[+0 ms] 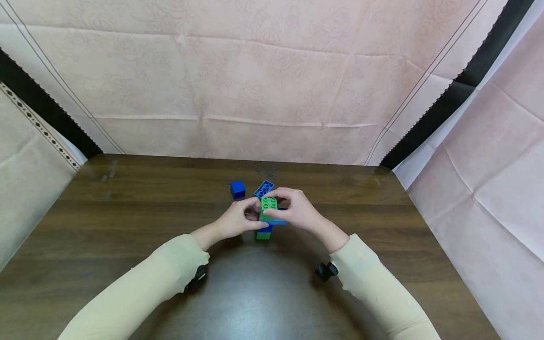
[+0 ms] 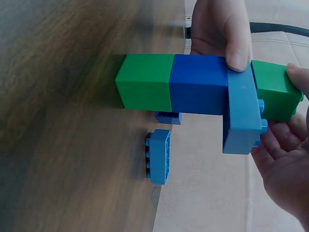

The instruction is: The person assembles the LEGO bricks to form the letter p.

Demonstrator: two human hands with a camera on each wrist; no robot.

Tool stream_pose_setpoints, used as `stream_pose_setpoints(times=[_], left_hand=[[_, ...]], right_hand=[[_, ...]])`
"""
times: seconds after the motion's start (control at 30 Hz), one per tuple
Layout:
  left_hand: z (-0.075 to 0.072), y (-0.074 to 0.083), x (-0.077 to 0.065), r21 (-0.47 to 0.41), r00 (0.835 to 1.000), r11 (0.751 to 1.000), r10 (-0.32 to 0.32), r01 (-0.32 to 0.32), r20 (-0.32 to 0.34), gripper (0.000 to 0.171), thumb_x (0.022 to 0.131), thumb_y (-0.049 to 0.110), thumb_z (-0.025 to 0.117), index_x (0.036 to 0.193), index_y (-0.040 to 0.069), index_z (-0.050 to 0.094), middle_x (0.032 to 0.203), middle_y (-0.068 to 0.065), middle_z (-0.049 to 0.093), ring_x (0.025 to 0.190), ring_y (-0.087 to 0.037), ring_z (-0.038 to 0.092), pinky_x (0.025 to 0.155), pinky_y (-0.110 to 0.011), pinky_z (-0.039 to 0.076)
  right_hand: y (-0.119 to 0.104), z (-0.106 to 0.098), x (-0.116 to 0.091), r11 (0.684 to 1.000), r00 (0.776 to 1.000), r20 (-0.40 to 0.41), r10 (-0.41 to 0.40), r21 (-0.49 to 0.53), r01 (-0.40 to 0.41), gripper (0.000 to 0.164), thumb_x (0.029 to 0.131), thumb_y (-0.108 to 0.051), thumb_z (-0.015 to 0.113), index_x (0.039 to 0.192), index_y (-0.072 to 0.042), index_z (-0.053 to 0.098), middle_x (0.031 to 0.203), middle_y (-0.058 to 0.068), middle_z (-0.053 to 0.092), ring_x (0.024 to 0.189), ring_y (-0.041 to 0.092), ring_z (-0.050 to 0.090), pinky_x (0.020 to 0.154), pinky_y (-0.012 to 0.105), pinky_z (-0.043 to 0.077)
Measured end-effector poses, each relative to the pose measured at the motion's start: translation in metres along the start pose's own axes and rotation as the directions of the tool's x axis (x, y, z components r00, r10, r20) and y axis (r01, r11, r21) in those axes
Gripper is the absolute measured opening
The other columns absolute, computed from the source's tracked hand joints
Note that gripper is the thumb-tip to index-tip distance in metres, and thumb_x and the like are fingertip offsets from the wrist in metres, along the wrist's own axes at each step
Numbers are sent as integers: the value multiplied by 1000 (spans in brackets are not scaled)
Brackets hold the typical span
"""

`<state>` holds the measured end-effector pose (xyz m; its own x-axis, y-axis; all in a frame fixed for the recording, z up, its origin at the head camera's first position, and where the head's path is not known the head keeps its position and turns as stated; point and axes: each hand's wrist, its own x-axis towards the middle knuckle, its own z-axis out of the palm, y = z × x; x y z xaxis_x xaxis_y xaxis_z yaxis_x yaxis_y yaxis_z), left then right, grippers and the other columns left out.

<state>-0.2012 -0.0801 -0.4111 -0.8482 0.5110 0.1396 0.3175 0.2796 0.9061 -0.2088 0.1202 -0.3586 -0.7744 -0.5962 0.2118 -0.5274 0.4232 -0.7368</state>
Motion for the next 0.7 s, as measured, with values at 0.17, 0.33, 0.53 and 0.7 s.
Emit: stream_pose_setpoints(times=[0.17, 0.33, 0.53, 0.7], left_hand=[[-1, -2, 0, 4, 1000, 1000, 10, -10, 4, 26, 81, 13, 73, 96, 7, 53, 100, -10, 63, 88, -16, 62, 80, -28, 56], [-1, -2, 0, 9, 1000, 1000, -2, 2, 12, 25, 81, 13, 73, 96, 8, 53, 100, -9, 63, 89, -17, 62, 80, -27, 55], [-2, -1, 0, 11, 1000, 1000, -7, 7, 17, 24, 81, 13, 72, 95, 8, 53, 100, -9, 63, 89, -16, 62, 80, -26, 55], [-1, -1, 0, 24, 1000, 1000, 4, -4, 17, 24, 82, 13, 72, 95, 8, 53, 99, -9, 63, 87, -15, 62, 79, -27, 55]], right_hand=[[0, 1, 0, 1000, 1000, -12, -11, -16, 11, 32, 82, -15, 72, 111, -4, 65, 102, 7, 67, 89, 17, 60, 79, 32, 54], [-1, 2, 0, 999, 999, -13, -41, -34, 41, 33, 82, -15, 72, 112, -2, 65, 103, 9, 67, 90, 17, 61, 79, 41, 54], [-1, 3, 0, 998, 999, -11, -52, -47, 52, 34, 82, -16, 72, 113, -2, 65, 103, 9, 67, 88, 16, 62, 77, 38, 55], [1, 3, -2, 999, 999, -8, -33, -34, 33, 34, 82, -17, 72, 113, -4, 65, 102, 7, 67, 88, 15, 60, 77, 29, 54]])
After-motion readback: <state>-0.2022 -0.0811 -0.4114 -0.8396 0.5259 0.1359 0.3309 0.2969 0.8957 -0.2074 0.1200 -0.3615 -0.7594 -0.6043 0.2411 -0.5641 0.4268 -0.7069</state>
